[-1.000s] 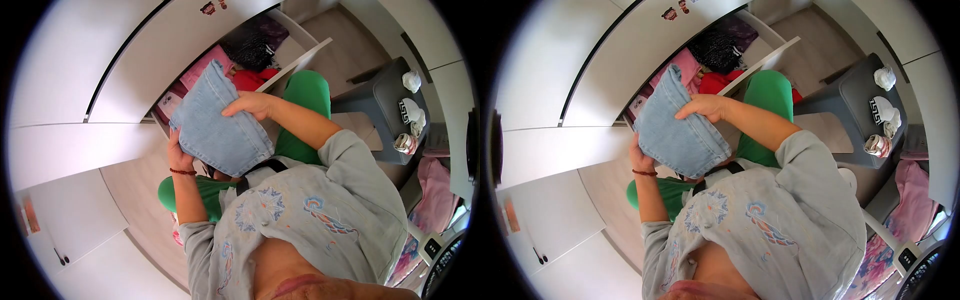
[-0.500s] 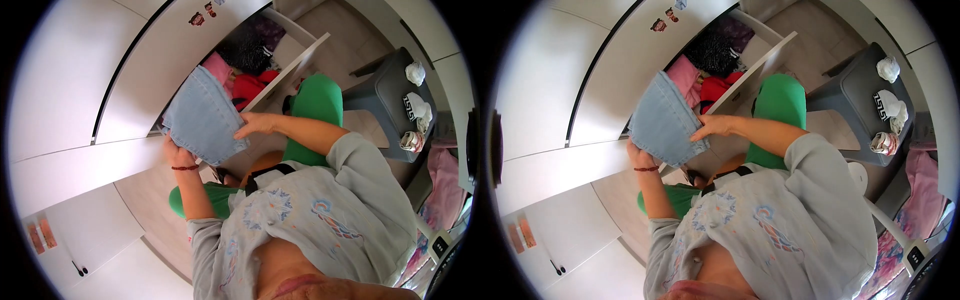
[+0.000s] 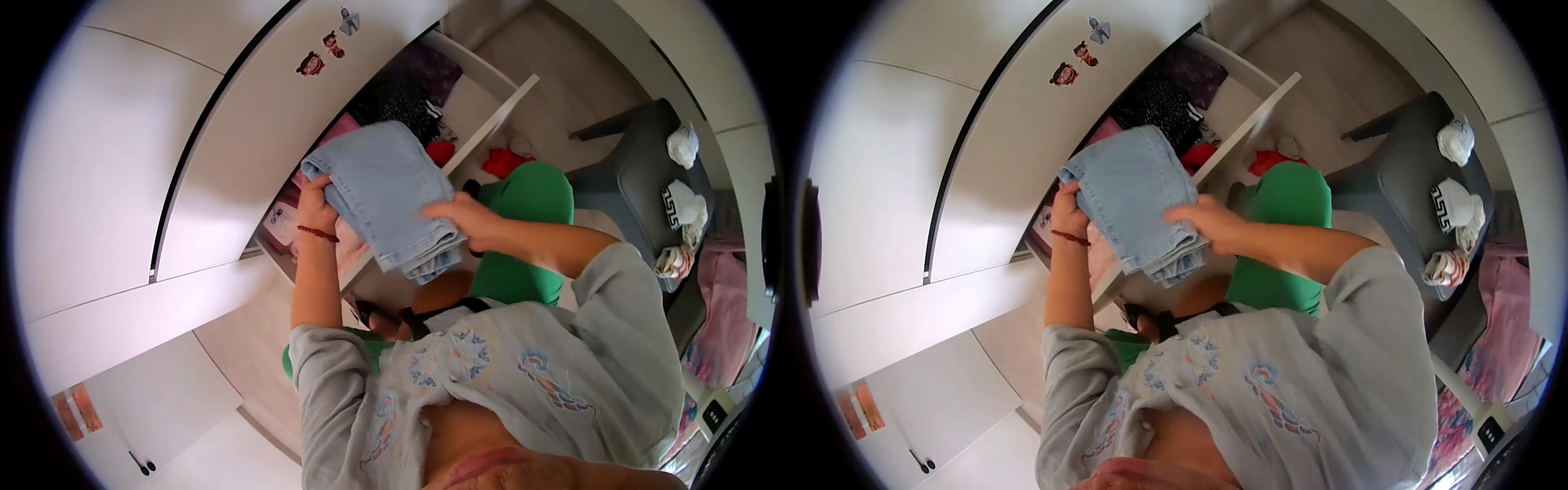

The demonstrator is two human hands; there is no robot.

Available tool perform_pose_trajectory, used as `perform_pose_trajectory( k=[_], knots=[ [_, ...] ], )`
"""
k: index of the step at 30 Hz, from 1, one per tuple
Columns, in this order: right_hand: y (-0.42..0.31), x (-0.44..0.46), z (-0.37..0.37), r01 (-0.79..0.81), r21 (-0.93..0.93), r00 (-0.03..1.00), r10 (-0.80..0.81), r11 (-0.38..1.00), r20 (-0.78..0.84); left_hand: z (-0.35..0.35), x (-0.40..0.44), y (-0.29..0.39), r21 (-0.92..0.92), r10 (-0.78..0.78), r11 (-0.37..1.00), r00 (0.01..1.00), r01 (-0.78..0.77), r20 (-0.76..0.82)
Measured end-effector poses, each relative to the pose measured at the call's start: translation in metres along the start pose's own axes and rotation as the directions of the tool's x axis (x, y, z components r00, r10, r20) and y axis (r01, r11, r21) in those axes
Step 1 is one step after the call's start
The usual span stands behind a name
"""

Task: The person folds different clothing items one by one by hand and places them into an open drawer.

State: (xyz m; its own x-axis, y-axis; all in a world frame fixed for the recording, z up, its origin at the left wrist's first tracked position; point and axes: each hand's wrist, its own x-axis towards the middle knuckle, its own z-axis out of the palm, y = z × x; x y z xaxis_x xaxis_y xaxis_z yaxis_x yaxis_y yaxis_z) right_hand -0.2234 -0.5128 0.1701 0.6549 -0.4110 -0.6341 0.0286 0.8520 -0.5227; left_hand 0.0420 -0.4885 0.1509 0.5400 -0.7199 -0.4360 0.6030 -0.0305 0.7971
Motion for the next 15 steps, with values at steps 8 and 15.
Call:
perform_pose_trajectory(
  k=[8, 15],
  knots=[
    [-0.109, 0.048, -0.029, 0.161, -0.087, 0.987, -0.158, 0.983, 0.036, 0.002, 0.080, -0.071, -0.315, -0.163, 0.928, 0.978, 0.197, 0.130],
    [-0.150, 0.107, -0.053, 0.107, -0.158, 0.993, -0.112, 0.982, -0.023, 0.046, 0.137, -0.087, -0.400, -0.252, 0.881, 0.966, 0.253, 0.057]
  ],
)
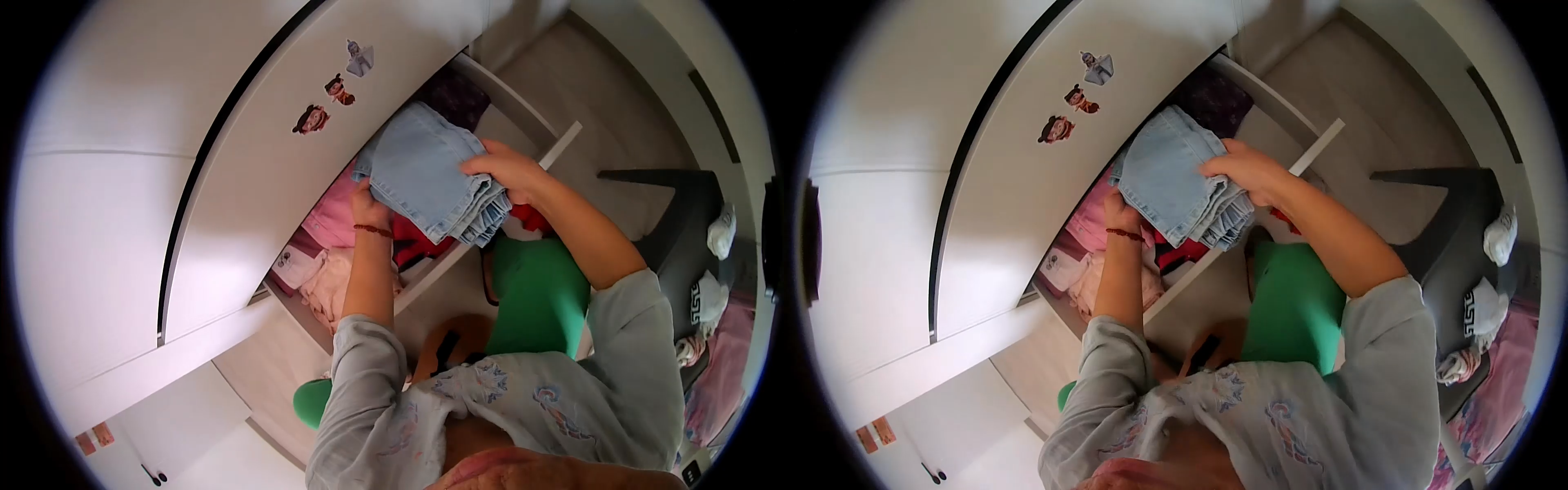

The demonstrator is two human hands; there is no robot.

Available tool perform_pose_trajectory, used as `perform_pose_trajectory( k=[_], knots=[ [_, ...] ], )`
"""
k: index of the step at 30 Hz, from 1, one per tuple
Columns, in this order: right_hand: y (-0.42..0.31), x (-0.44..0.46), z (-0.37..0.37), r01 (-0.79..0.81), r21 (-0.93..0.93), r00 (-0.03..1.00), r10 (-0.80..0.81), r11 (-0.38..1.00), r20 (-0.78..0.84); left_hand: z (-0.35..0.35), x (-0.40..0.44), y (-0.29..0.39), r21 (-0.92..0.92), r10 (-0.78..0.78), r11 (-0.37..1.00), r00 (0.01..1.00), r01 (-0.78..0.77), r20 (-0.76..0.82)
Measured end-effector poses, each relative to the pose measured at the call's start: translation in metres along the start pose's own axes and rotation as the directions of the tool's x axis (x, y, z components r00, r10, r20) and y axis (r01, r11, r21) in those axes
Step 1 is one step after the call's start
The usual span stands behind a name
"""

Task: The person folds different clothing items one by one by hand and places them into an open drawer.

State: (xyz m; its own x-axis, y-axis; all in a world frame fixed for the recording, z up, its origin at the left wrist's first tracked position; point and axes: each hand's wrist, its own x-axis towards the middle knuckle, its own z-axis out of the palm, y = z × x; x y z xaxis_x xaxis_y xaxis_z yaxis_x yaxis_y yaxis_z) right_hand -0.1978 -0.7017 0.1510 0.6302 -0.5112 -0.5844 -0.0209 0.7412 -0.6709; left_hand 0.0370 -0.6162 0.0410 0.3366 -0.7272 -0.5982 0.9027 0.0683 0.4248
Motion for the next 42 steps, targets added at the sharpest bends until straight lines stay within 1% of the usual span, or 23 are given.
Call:
perform_pose_trajectory(
  k=[3, 5, 9, 11, 12, 13, 15, 16, 17, 18, 20, 22, 24, 25, 27, 30, 31, 33, 36, 37, 38, 40, 42],
  knots=[
    [0.005, 0.025, -0.013, -0.003, 0.002, 1.000, 0.003, 1.000, -0.012, 0.003, 0.025, 0.001, 0.093, -0.020, 0.995, 0.995, 0.029, -0.095],
    [0.009, 0.038, -0.015, -0.033, 0.053, 0.999, 0.035, 0.998, -0.039, -0.010, 0.047, -0.002, 0.119, -0.127, 0.982, 0.982, 0.145, -0.143],
    [0.012, 0.075, -0.021, -0.018, 0.057, 0.997, 0.022, 0.998, -0.067, -0.004, 0.058, 0.001, 0.101, -0.097, 0.989, 0.986, 0.111, -0.136],
    [0.004, 0.090, -0.015, 0.079, 0.053, 0.996, -0.078, 0.995, -0.037, -0.006, 0.068, 0.011, -0.122, -0.091, 0.988, 0.994, 0.097, 0.055],
    [0.002, 0.100, -0.013, 0.076, 0.060, 0.997, -0.074, 0.995, -0.034, -0.015, 0.076, 0.007, -0.117, -0.090, 0.989, 0.995, 0.095, 0.048],
    [-0.001, 0.109, -0.011, 0.086, 0.064, 0.996, -0.085, 0.994, -0.022, -0.023, 0.082, -0.001, 0.218, 0.159, 0.957, 0.976, -0.189, 0.150],
    [0.000, 0.125, -0.015, 0.106, 0.079, 0.994, -0.105, 0.991, -0.017, -0.024, 0.096, -0.002, 0.491, 0.332, 0.738, 0.883, -0.463, 0.333],
    [0.009, 0.136, -0.019, 0.102, 0.037, 0.991, -0.098, 0.994, -0.095, -0.021, 0.100, 0.002, 0.259, 0.211, 0.934, 0.966, -0.245, 0.149],
    [0.018, 0.146, -0.023, 0.091, -0.006, 0.981, -0.091, 0.996, -0.172, -0.017, 0.105, 0.005, -0.073, 0.080, 0.994, 0.996, -0.083, -0.043],
    [0.030, 0.152, -0.031, 0.088, 0.004, 0.981, -0.086, 0.996, -0.175, -0.016, 0.110, 0.011, -0.162, 0.014, 0.986, 0.994, -0.032, -0.112],
    [0.052, 0.158, -0.049, -0.138, 0.258, 0.990, 0.143, 0.956, -0.002, -0.020, 0.119, 0.015, -0.093, -0.010, 0.996, 0.995, 0.000, -0.100],
    [0.047, 0.150, -0.046, -0.159, 0.248, 0.986, 0.166, 0.956, -0.008, -0.023, 0.127, 0.017, -0.044, -0.008, 0.999, 0.997, 0.005, -0.079],
    [0.031, 0.137, -0.038, -0.092, 0.134, 0.989, 0.075, 0.987, 0.129, -0.026, 0.130, 0.017, -0.013, 0.001, 1.000, 0.998, -0.002, -0.064],
    [0.029, 0.136, -0.034, -0.088, 0.141, 0.990, 0.071, 0.986, 0.124, -0.027, 0.133, 0.017, -0.006, 0.002, 1.000, 0.999, -0.002, -0.053],
    [0.027, 0.136, -0.028, 0.052, 0.179, 0.969, -0.093, 0.982, 0.230, -0.032, 0.134, 0.013, 0.010, -0.001, 1.000, 0.999, 0.002, -0.038],
    [0.037, 0.161, -0.034, 0.051, 0.024, 0.962, -0.055, 0.998, 0.269, -0.042, 0.133, 0.006, 0.049, 0.004, 0.999, 1.000, -0.002, -0.029],
    [0.030, 0.165, -0.031, 0.048, 0.036, 0.965, -0.056, 0.998, 0.257, -0.044, 0.132, 0.005, 0.063, 0.003, 0.998, 1.000, -0.001, -0.029],
    [0.016, 0.173, -0.028, -0.034, -0.151, 0.962, 0.074, 0.988, 0.264, -0.047, 0.133, 0.005, 0.090, 0.010, 0.996, 1.000, -0.008, -0.029],
    [0.030, 0.191, -0.035, -0.090, -0.141, 0.983, 0.111, 0.986, 0.147, -0.043, 0.145, 0.012, 0.125, 0.029, 0.992, 0.999, -0.025, -0.034],
    [0.031, 0.189, -0.038, -0.096, -0.279, 0.988, 0.126, 0.956, 0.091, -0.041, 0.149, 0.015, 0.135, 0.039, 0.990, 0.999, -0.034, -0.035],
    [0.030, 0.189, -0.040, -0.100, -0.274, 0.988, 0.128, 0.957, 0.087, -0.038, 0.155, 0.018, 0.148, 0.052, 0.988, 0.998, -0.047, -0.032],
    [0.028, 0.187, -0.042, -0.073, -0.521, 0.997, 0.082, 0.851, -0.005, -0.035, 0.163, 0.018, 0.174, 0.063, 0.983, 0.998, -0.057, -0.027],
    [0.035, 0.201, -0.050, -0.093, -0.477, 0.992, 0.120, 0.874, 0.027, -0.035, 0.171, 0.017, 0.181, 0.069, 0.981, 0.997, -0.063, -0.027]
  ],
)
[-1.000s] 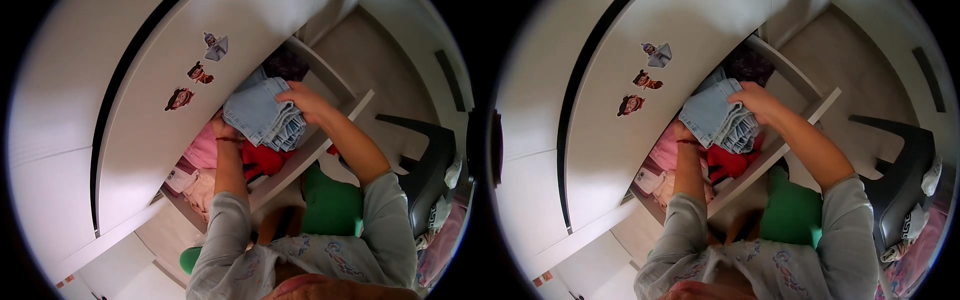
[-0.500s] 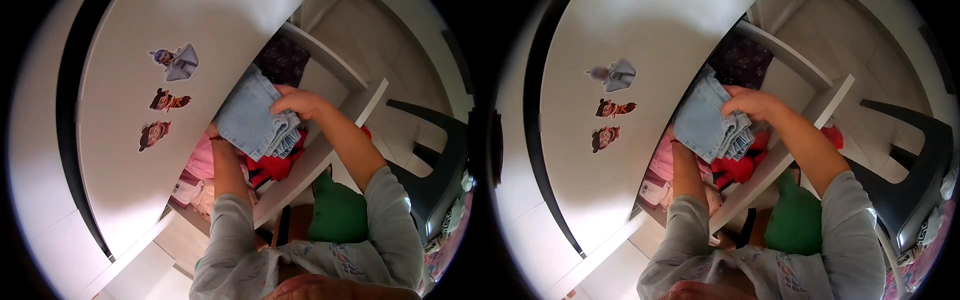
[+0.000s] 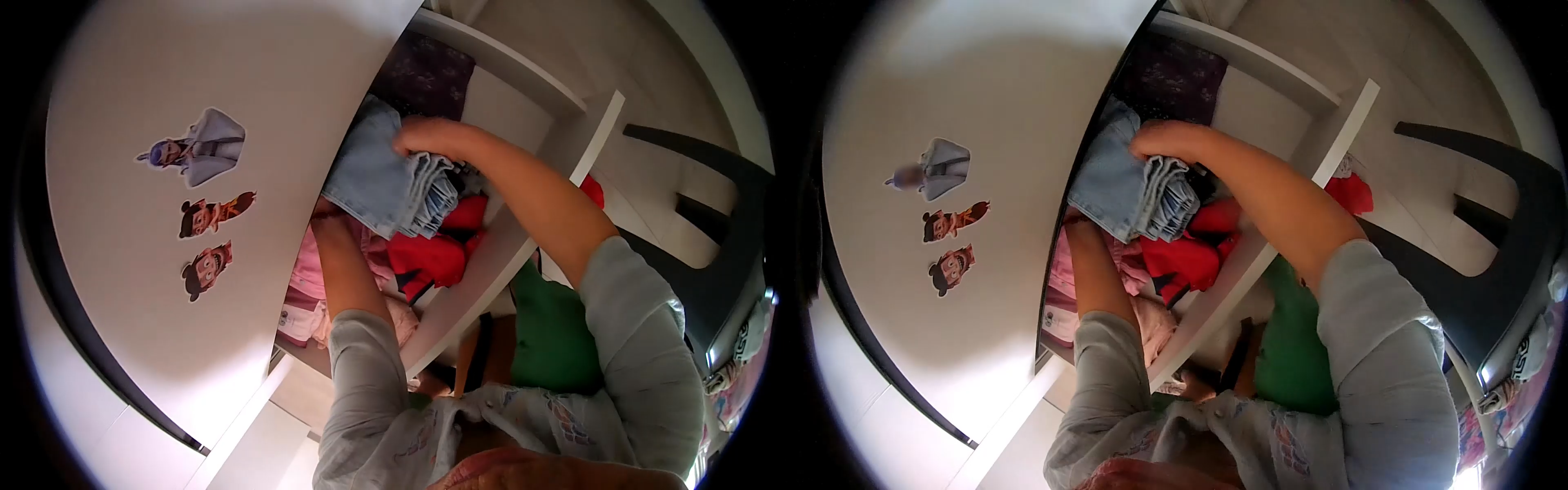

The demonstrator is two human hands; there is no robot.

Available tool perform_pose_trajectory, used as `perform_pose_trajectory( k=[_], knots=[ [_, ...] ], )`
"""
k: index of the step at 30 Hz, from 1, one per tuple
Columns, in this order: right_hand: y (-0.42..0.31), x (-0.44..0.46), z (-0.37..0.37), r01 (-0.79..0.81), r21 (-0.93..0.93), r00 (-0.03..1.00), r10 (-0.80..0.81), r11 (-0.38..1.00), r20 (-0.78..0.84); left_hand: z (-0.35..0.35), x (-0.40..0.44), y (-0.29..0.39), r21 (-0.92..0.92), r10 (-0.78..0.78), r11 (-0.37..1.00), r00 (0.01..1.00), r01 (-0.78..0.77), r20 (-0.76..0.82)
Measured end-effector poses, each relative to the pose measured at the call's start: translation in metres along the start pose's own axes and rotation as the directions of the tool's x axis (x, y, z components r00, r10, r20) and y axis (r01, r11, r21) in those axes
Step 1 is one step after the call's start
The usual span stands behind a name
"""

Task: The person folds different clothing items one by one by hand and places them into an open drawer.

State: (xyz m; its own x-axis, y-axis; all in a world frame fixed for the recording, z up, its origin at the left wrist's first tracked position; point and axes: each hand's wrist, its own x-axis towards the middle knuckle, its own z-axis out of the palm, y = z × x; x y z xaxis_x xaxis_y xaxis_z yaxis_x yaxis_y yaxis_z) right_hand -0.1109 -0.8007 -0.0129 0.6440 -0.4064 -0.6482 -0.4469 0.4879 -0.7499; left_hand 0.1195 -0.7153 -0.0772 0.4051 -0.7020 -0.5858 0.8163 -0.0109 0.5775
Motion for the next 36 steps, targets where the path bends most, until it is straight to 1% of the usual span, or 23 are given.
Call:
perform_pose_trajectory(
  k=[2, 3, 5, 6, 7, 8, 9, 10, 12, 13, 15, 16, 18, 20, 22, 23, 24, 26, 27, 31, 33, 34, 36],
  knots=[
    [0.014, 0.015, -0.007, -0.013, 0.046, 0.998, 0.011, 0.999, 0.056, 0.001, 0.005, 0.003, 0.011, 0.008, 1.000, 1.000, -0.008, -0.001],
    [0.027, 0.017, -0.012, 0.271, 0.067, 0.955, -0.277, 0.960, 0.107, -0.001, 0.007, 0.005, 0.022, 0.008, 1.000, 1.000, -0.008, -0.004],
    [0.035, 0.041, -0.021, 0.536, -0.113, 0.823, -0.488, 0.837, 0.292, -0.001, 0.008, 0.007, 0.042, 0.018, 0.999, 1.000, -0.018, -0.003],
    [0.024, 0.036, -0.014, 0.530, -0.109, 0.827, -0.484, 0.841, 0.285, -0.003, 0.010, 0.008, 0.053, 0.020, 0.998, 1.000, -0.020, -0.002],
    [0.009, 0.021, -0.004, 0.347, 0.263, 0.917, -0.385, 0.900, 0.106, -0.003, 0.014, 0.009, 0.056, 0.020, 0.998, 1.000, -0.020, -0.003],
    [0.000, 0.012, 0.001, 0.179, 0.613, 0.977, -0.214, 0.770, -0.017, -0.003, 0.016, 0.011, 0.057, 0.022, 0.998, 1.000, -0.022, -0.003],
    [0.004, 0.016, 0.002, 0.231, 0.619, 0.965, -0.260, 0.751, -0.044, -0.003, 0.018, 0.010, 0.063, 0.023, 0.998, 1.000, -0.023, -0.001],
    [0.014, 0.021, 0.003, 0.222, 0.626, 0.967, -0.252, 0.747, -0.043, -0.003, 0.021, 0.011, 0.069, 0.026, 0.997, 1.000, -0.026, -0.008],
    [0.012, 0.016, -0.001, 0.098, 0.517, 0.994, -0.063, 0.850, -0.085, 0.006, 0.012, 0.010, 0.086, 0.041, 0.995, 0.999, -0.041, 0.002],
    [0.010, 0.017, -0.005, 0.102, 0.521, 0.994, -0.067, 0.848, -0.085, 0.005, 0.012, 0.010, 0.087, 0.041, 0.995, 0.999, -0.041, -0.004],
    [0.006, 0.014, -0.012, -0.056, 0.485, 0.994, 0.004, 0.872, 0.107, 0.003, 0.013, 0.011, 0.096, 0.042, 0.995, 0.999, -0.041, -0.006],
    [-0.002, 0.004, -0.012, -0.056, 0.489, 0.994, 0.005, 0.871, 0.106, 0.003, 0.013, 0.010, 0.106, 0.043, 0.993, 0.999, -0.042, -0.004],
    [-0.014, -0.012, -0.007, 0.102, 0.722, 0.940, -0.304, 0.684, 0.155, 0.003, 0.016, 0.011, 0.105, 0.044, 0.994, 0.999, -0.043, -0.012],
    [-0.005, -0.002, -0.002, 0.151, 0.747, 0.939, -0.331, 0.647, 0.097, 0.003, 0.020, 0.011, 0.113, 0.045, 0.993, 0.999, -0.044, -0.008],
    [0.005, 0.004, 0.008, 0.305, 0.692, 0.926, -0.373, 0.654, -0.055, 0.002, 0.022, 0.008, 0.108, 0.046, 0.993, 0.999, -0.046, -0.004],
    [0.009, 0.004, 0.009, 0.309, 0.632, 0.931, -0.362, 0.710, -0.048, 0.004, 0.021, 0.009, 0.115, 0.044, 0.993, 0.999, -0.042, -0.007],
    [0.014, 0.011, 0.007, 0.309, 0.631, 0.931, -0.362, 0.711, -0.049, 0.003, 0.023, 0.011, 0.118, 0.047, 0.992, 0.999, -0.046, -0.004],
    [0.029, 0.037, -0.003, 0.168, 0.486, 0.985, -0.160, 0.858, -0.058, 0.003, 0.022, 0.009, 0.123, 0.044, 0.991, 0.999, -0.044, 0.001],
    [0.024, 0.036, -0.003, 0.187, 0.310, 0.982, -0.166, 0.932, -0.092, 0.003, 0.020, 0.009, 0.124, 0.046, 0.991, 0.999, -0.045, 0.001],
    [0.014, 0.016, 0.005, 0.187, 0.250, 0.979, -0.158, 0.950, -0.131, 0.003, 0.015, 0.007, 0.145, 0.043, 0.989, 0.999, -0.042, -0.005],
    [0.007, 0.002, -0.003, 0.099, 0.024, 0.995, -0.099, 0.995, -0.016, 0.003, 0.014, 0.006, 0.146, 0.039, 0.989, 0.999, -0.038, -0.002],
    [0.009, 0.004, -0.005, 0.101, 0.022, 0.995, -0.100, 0.995, -0.016, 0.004, 0.014, 0.006, 0.146, 0.041, 0.989, 0.999, -0.040, -0.004],
    [0.008, 0.009, -0.009, 0.057, -0.048, 0.986, -0.049, 0.997, 0.160, 0.003, 0.012, 0.006, 0.151, 0.043, 0.988, 0.999, -0.042, -0.004]
  ],
)
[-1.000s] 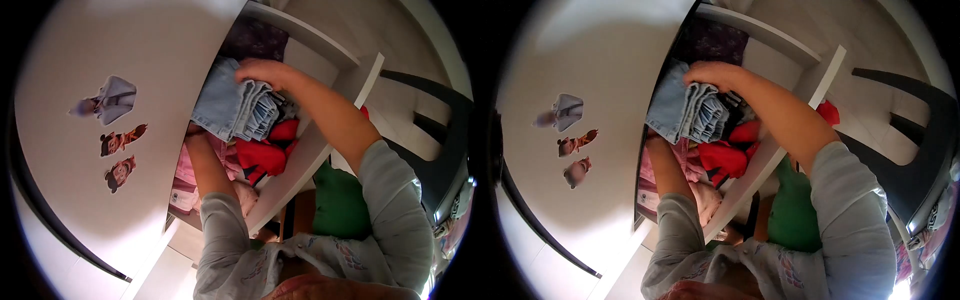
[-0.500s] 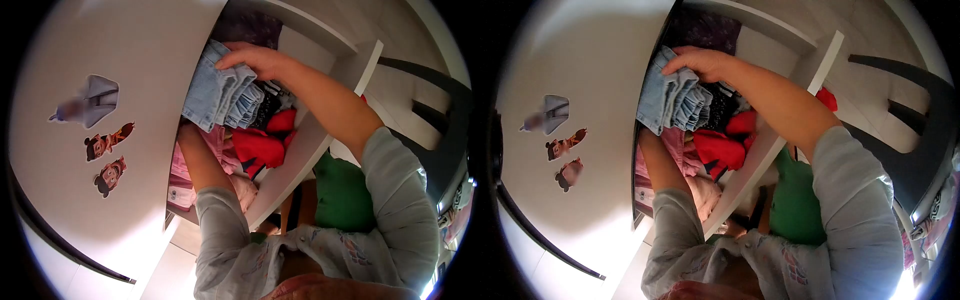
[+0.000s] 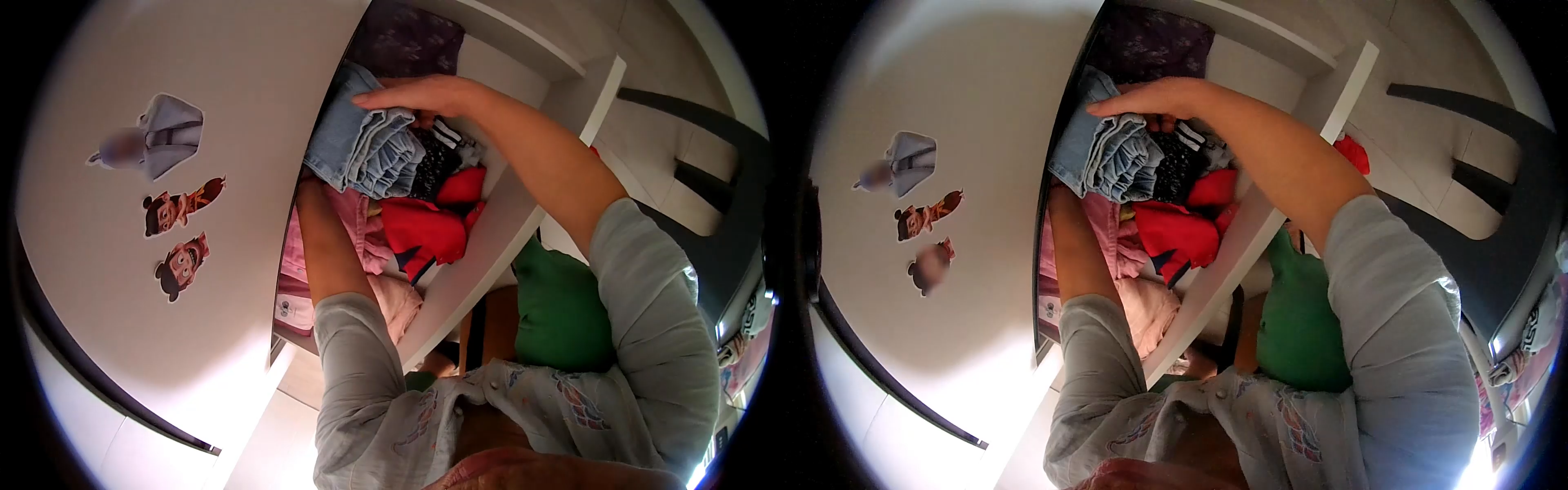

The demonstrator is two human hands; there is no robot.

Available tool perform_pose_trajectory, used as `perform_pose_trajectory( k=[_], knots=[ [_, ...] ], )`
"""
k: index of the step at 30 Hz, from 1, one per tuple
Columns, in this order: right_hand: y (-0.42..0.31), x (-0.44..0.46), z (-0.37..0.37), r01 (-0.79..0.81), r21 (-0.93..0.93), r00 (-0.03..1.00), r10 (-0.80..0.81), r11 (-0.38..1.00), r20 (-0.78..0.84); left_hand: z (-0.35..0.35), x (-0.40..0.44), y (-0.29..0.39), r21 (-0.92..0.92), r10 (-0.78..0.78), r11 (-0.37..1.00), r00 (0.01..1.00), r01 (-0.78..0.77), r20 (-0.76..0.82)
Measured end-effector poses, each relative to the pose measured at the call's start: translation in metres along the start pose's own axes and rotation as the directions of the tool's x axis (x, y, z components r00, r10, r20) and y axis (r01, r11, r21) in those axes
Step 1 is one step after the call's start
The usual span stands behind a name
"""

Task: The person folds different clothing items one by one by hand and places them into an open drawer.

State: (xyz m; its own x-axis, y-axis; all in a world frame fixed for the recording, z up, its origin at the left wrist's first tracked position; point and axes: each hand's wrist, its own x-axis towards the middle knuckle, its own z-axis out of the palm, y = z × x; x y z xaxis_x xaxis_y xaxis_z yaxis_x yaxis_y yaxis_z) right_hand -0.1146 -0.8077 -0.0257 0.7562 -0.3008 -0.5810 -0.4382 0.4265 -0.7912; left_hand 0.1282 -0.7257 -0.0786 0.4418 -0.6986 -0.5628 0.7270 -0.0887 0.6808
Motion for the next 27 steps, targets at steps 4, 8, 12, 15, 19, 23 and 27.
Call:
perform_pose_trajectory(
  k=[4, 8, 12, 15, 19, 23, 27],
  knots=[
    [-0.002, -0.010, -0.001, -0.019, 0.111, 0.977, -0.005, 0.994, 0.212, -0.002, 0.001, 0.000, -0.005, -0.003, 1.000, 1.000, 0.003, -0.009],
    [0.000, -0.015, 0.001, -0.078, 0.193, 0.959, 0.020, 0.978, 0.284, -0.005, 0.004, -0.004, 0.001, -0.009, 1.000, 1.000, 0.009, -0.010],
    [-0.011, -0.033, 0.001, -0.091, 0.100, 0.971, 0.066, 0.991, 0.229, -0.006, 0.004, -0.005, -0.001, -0.013, 1.000, 1.000, 0.013, -0.007],
    [0.001, -0.024, -0.006, -0.153, 0.235, 0.971, 0.101, 0.960, 0.218, -0.007, 0.004, -0.007, 0.005, -0.009, 1.000, 1.000, 0.009, -0.002],
    [0.012, -0.030, 0.001, -0.146, 0.277, 0.988, 0.126, 0.950, 0.086, -0.005, 0.004, -0.009, 0.015, -0.006, 1.000, 1.000, 0.006, 0.006],
    [0.010, -0.033, 0.002, 0.025, -0.242, 0.946, 0.056, 0.970, 0.321, -0.005, 0.002, -0.010, 0.022, 0.000, 1.000, 1.000, -0.001, 0.014],
    [0.012, -0.040, 0.032, 0.284, -0.624, 0.922, -0.030, 0.728, 0.385, -0.006, 0.000, -0.011, 0.054, 0.016, 0.998, 1.000, -0.017, 0.017]
  ],
)
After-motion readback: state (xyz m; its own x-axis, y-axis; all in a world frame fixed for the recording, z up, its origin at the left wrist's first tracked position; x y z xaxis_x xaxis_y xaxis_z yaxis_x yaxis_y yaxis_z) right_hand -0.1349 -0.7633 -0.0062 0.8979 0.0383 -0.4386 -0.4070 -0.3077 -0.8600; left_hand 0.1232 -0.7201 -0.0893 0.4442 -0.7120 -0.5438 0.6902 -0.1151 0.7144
